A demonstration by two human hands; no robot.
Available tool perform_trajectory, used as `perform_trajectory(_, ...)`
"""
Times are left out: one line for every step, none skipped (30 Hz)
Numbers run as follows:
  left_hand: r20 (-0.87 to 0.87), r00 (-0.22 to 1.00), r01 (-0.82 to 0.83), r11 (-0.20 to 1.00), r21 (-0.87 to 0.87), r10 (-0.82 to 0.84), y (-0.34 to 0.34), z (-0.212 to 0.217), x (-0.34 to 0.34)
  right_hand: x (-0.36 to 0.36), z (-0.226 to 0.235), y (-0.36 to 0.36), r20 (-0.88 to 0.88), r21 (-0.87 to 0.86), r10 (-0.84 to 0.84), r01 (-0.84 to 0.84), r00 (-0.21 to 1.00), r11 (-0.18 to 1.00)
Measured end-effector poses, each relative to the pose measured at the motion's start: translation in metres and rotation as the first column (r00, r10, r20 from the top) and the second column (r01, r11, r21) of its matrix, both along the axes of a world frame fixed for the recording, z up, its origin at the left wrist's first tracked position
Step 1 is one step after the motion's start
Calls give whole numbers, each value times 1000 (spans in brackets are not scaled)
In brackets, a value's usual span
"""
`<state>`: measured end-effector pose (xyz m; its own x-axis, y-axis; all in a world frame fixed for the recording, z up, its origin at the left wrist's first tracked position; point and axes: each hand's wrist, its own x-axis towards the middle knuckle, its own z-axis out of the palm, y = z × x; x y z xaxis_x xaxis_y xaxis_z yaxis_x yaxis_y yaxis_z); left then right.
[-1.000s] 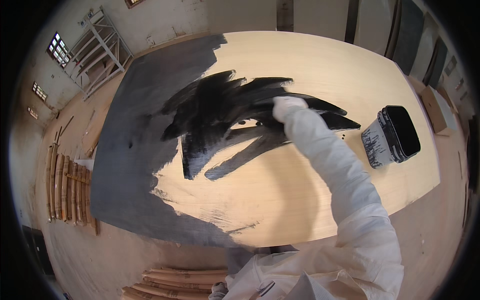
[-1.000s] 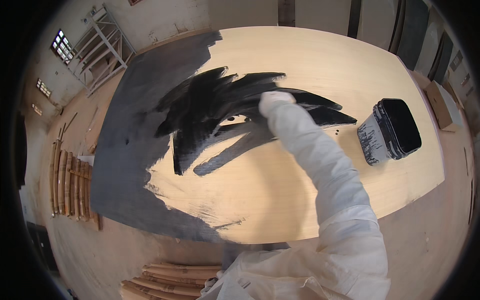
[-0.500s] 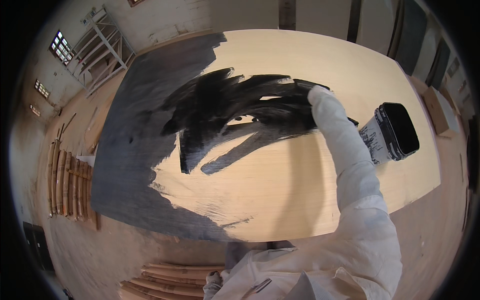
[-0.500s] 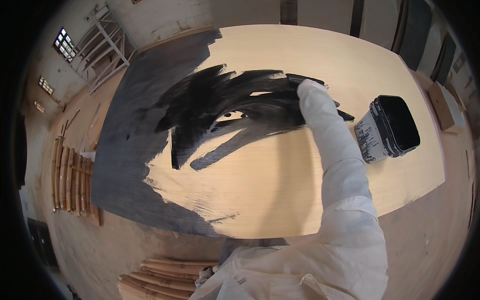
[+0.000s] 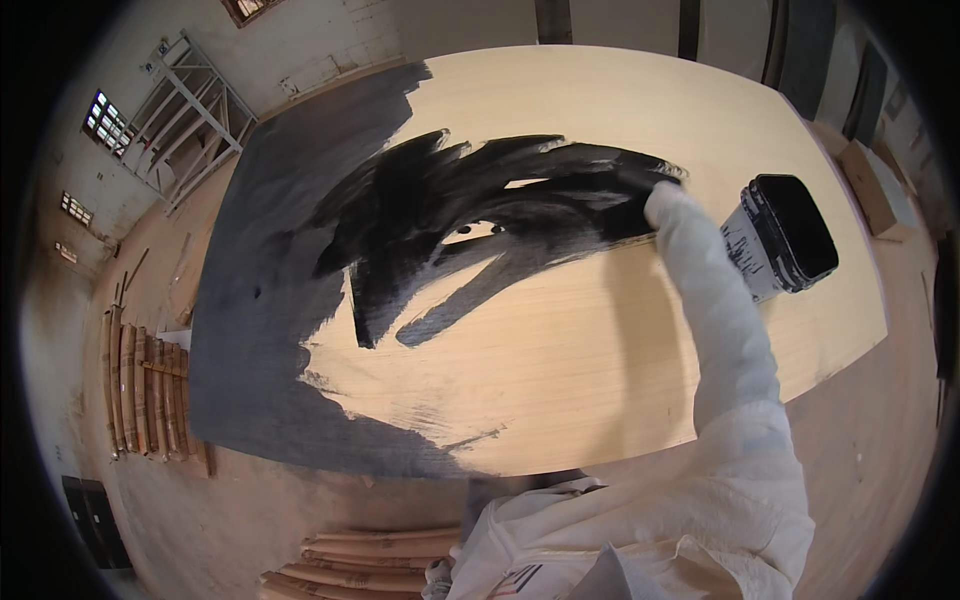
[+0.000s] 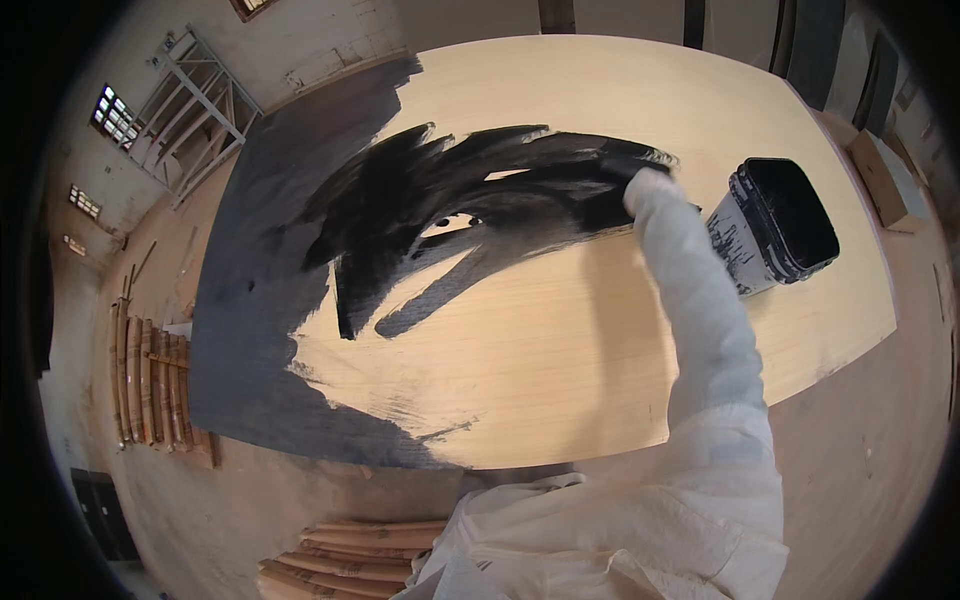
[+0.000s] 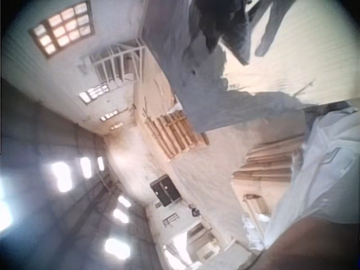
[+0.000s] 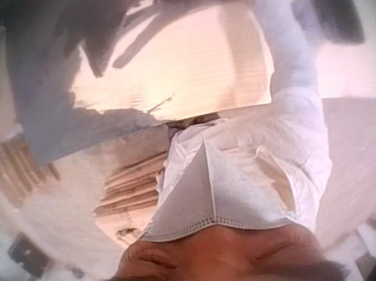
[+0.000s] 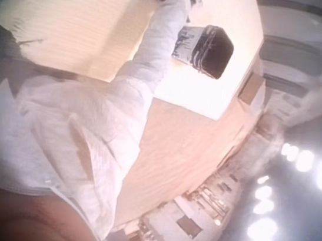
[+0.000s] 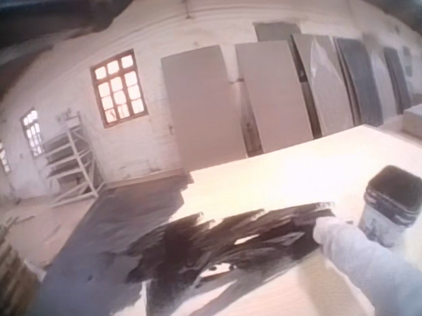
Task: The person applies black paint to a large flat wooden board using a brush. They repeatedly dip the brush into a paint container and spread the paint across the surface in broad strokes, gradually covering more of the board.
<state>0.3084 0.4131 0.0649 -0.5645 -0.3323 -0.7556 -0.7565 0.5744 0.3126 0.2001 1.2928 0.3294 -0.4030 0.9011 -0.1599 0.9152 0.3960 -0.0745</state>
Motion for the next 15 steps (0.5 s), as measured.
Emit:
perform_trajectory(24,999,42,999,-7,-41,-1,-3,7,10,-3,-7,-5,26,-18,18,1000,1000)
perform_trajectory(39,995,91,996,-2,-90,1,-10,5,22,-22,-11,-26,149,55,-51,998,988)
perform_trajectory(54,990,131,991,-8,-131,-1,-12,6,29,-20,-3,0,87,7,-7,1000,996)
perform_trajectory(60,985,162,987,-5,-162,1,-16,6,31,-12,13,29,25,-40,39,999,999)
perform_trajectory(59,981,185,983,1,-184,3,-19,3,29,-1,29,49,-32,-88,90,995,995)
perform_trajectory(52,979,196,980,6,-196,5,-21,1,24,14,39,141,-117,-57,74,988,990)
perform_trajectory(45,978,204,979,14,-205,5,-23,-3,24,17,36,42,-123,-138,142,990,982)
perform_trajectory(42,975,218,975,36,-219,12,-26,-10,21,13,45,43,-99,-179,182,983,978)
perform_trajectory(31,974,223,973,60,-225,15,-28,-20,18,9,55,42,-75,-219,222,975,972)
perform_trajectory(27,982,183,981,56,-185,10,-20,-12,-8,8,27,54,-50,-120,123,991,991)
perform_trajectory(16,987,156,985,74,-157,11,-18,-16,-17,19,2,68,-8,-45,45,997,999)
perform_trajectory(-2,995,96,990,105,-96,12,-14,-19,-19,3,9,206,-25,115,-112,972,993)
perform_trajectory(-13,999,43,988,147,-41,16,-14,-28,-11,0,12,193,-39,107,-101,975,994)
perform_trajectory(-30,1000,1,984,179,5,22,-17,-36,-7,-3,18,174,-56,101,-93,980,994)
perform_trajectory(-22,998,-58,976,209,64,25,-18,-45,-2,-4,26,154,-71,94,-84,984,994)
